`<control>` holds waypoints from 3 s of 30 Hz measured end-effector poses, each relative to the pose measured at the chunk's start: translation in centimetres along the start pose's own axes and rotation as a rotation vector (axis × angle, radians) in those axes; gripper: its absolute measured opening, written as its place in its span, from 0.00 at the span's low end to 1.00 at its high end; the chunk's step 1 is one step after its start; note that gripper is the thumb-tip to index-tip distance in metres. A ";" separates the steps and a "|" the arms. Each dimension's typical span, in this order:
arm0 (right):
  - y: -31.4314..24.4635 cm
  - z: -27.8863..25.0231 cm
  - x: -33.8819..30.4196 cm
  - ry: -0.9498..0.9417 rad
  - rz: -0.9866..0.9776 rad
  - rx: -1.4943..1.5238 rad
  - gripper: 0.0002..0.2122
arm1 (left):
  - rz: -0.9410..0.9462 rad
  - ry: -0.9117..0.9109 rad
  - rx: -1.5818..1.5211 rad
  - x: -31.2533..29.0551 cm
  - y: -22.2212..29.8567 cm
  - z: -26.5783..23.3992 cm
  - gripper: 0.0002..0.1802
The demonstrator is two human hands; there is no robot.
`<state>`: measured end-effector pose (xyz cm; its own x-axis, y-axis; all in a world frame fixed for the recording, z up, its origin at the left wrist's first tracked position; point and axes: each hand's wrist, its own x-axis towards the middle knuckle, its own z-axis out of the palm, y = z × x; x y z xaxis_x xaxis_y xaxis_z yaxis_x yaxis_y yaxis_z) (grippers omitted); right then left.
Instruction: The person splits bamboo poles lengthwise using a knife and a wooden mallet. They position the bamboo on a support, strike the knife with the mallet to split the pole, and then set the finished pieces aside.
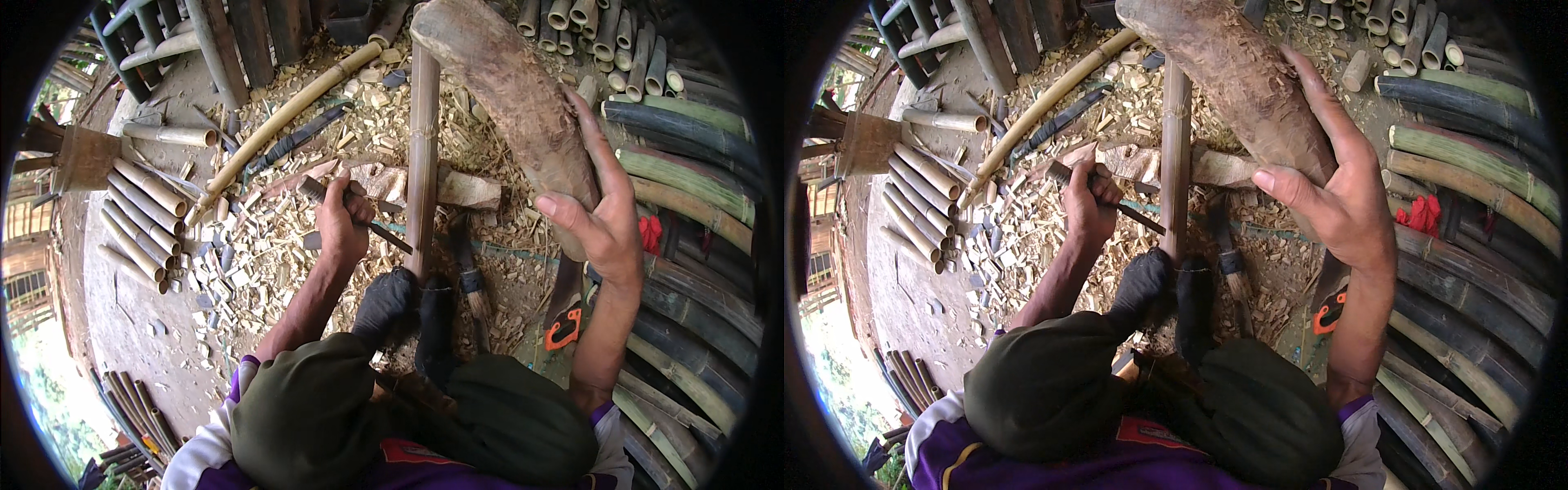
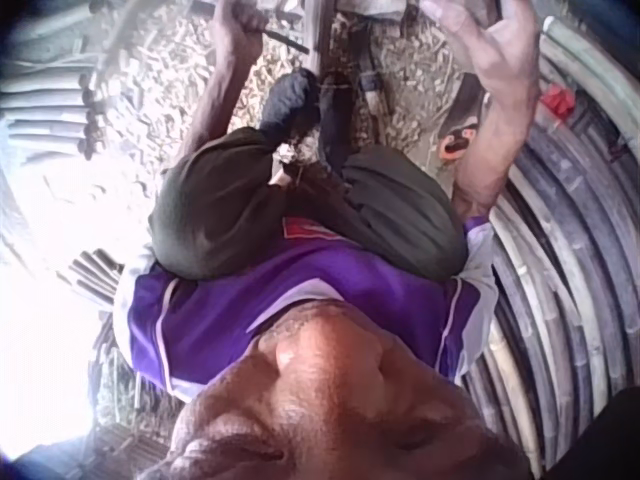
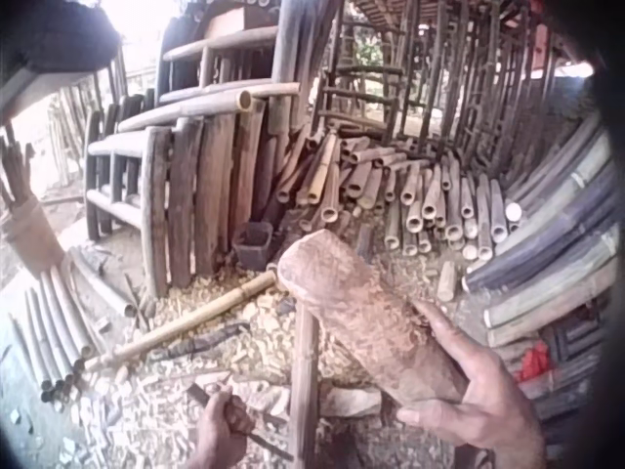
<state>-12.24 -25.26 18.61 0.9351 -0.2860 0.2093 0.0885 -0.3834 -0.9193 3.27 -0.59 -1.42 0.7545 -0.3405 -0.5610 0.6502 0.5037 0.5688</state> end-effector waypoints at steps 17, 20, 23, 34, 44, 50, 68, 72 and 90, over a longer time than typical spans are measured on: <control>-1.9 3.1 2.2 -0.416 0.157 -0.475 0.45 | 0.481 -0.365 0.724 -2.3 -6.2 4.6 0.11; -1.9 1.4 2.0 -0.357 0.128 -0.406 0.45 | 0.276 -0.311 0.797 -2.3 -5.7 5.4 0.11; -1.0 0.5 1.6 -0.193 -0.052 -0.174 0.44 | 0.233 -0.231 0.790 -3.9 -4.7 7.3 0.08; 0.2 -0.3 1.2 -0.176 0.069 -0.114 0.43 | 0.214 -0.230 0.825 -2.4 -6.0 7.5 0.15; 4.7 1.6 -0.2 -0.207 0.309 -0.042 0.45 | 0.075 -0.182 0.659 -0.8 -5.8 5.6 0.12; 11.5 -0.8 -5.5 0.115 0.318 -0.142 0.43 | -0.162 0.204 0.198 2.0 -2.5 0.5 0.20; 15.7 9.0 -8.7 0.001 0.623 -0.399 0.14 | -0.337 0.000 -0.021 4.7 -4.9 -2.0 0.24; 16.0 15.1 -7.7 -0.286 0.639 -0.523 0.20 | -0.350 0.024 -0.031 4.7 -4.6 -1.9 0.21; 16.7 17.4 -10.1 -0.305 0.625 -0.388 0.20 | 0.052 -0.126 1.878 1.7 -0.1 -8.3 0.23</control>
<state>-14.21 -13.53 -4.64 0.8296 -0.3176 -0.4593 -0.5571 -0.5256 -0.6429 3.78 5.38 -7.45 0.7184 -0.4481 -0.5321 -0.1970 -0.8646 0.4621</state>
